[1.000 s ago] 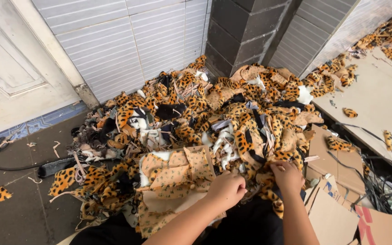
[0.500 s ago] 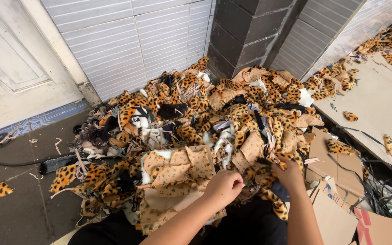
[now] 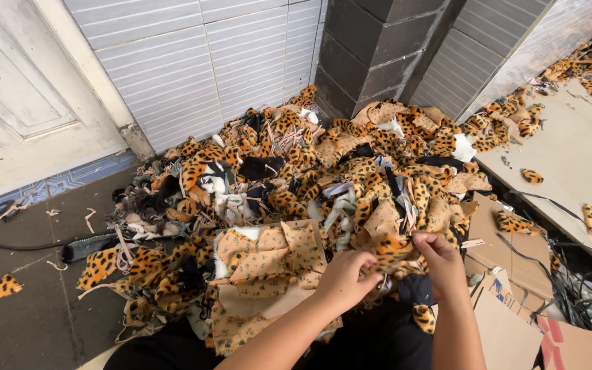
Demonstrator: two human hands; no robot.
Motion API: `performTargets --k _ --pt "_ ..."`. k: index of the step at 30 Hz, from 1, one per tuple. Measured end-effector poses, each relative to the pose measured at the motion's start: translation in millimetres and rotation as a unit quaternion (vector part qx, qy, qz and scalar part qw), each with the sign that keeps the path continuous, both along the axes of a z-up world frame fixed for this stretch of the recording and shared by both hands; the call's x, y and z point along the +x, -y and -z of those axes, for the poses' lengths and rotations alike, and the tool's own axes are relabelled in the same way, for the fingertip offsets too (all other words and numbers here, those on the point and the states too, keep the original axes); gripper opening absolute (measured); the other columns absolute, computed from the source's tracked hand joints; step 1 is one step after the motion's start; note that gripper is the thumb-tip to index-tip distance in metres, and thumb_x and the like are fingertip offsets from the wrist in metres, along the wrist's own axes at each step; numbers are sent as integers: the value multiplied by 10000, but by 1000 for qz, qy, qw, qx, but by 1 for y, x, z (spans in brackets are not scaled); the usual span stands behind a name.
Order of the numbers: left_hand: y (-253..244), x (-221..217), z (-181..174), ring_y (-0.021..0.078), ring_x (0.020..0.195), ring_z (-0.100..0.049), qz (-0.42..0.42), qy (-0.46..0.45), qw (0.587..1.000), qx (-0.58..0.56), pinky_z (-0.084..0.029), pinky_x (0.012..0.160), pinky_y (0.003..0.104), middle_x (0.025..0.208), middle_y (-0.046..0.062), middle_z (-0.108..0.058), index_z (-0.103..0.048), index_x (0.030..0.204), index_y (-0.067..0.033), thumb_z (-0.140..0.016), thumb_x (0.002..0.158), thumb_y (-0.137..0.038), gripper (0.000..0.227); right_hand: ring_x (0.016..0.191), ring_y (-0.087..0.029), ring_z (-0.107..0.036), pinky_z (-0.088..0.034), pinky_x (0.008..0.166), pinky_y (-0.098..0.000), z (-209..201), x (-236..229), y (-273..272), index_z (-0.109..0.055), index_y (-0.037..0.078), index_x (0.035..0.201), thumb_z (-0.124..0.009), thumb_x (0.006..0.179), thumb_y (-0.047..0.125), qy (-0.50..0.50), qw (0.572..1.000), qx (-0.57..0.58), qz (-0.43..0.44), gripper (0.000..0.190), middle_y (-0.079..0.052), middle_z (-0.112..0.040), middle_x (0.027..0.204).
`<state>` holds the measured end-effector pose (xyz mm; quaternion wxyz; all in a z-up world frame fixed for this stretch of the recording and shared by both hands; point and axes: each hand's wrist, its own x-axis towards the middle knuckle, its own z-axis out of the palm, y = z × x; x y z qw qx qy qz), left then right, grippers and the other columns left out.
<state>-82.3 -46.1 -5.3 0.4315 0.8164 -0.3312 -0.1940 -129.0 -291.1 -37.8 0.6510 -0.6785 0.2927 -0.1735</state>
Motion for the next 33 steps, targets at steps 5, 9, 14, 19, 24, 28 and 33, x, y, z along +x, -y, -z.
performTargets --k 5,9,14,19,24,28,33 --pt "14 1 -37 223 1195 -545 -65 -114 990 -44 -502 1024 369 1312 48 -609 -516 1356 -105 -734 828 -378 633 942 -217 -635 -546 882 -357 -29 3 -31 -719 64 971 -677 982 129 11 999 26 -42 78 -62 -706 979" --pt "23 22 -11 192 893 -695 -67 -173 979 -83 -577 787 309 1060 44 -737 -690 1091 -90 -724 922 -213 212 846 -173 -619 -528 772 -309 -21 2 -33 -644 106 967 -613 1032 137 38 991 97 -84 79 -37 -667 973" --pt "10 24 -25 179 963 -690 -92 -235 967 -41 -586 738 278 1113 0 -727 -655 1223 -170 -522 1045 -315 266 983 -181 -511 -376 913 -335 -29 -5 -41 -563 176 919 -526 1055 247 49 989 18 -138 159 -24 -571 1108" --pt "14 31 -31 208 1124 -654 -100 -293 948 -70 -560 956 328 1227 26 -695 -652 1270 -205 -435 1062 -315 320 684 -184 -621 -575 541 -288 -37 -8 -45 -460 76 1195 -607 955 40 52 966 69 -246 284 -117 -636 1066" --pt "14 36 -32 210 1060 -687 -131 -368 905 -170 -529 911 330 1153 21 -738 -703 1210 -191 -495 1054 -308 285 910 -205 -685 -562 922 -336 -40 -7 -42 -664 43 1148 -622 953 -41 1 977 -8 -215 216 -93 -695 944" --pt "13 34 -32 197 1119 -681 -114 -334 929 -112 -580 980 373 1221 24 -728 -633 1293 -186 -450 1067 -320 320 989 -221 -698 -545 1011 -398 -45 -13 -48 -691 73 1067 -574 1006 249 77 963 -3 -258 220 -73 -704 984" --pt "2 22 -44 232 948 -628 58 -184 980 -42 -526 667 274 1251 164 -617 -475 1383 -183 -114 819 -819 923 609 -180 -602 -501 538 -273 -45 -2 -61 -692 37 1042 -667 988 94 -69 987 6 -148 82 -86 -648 730"
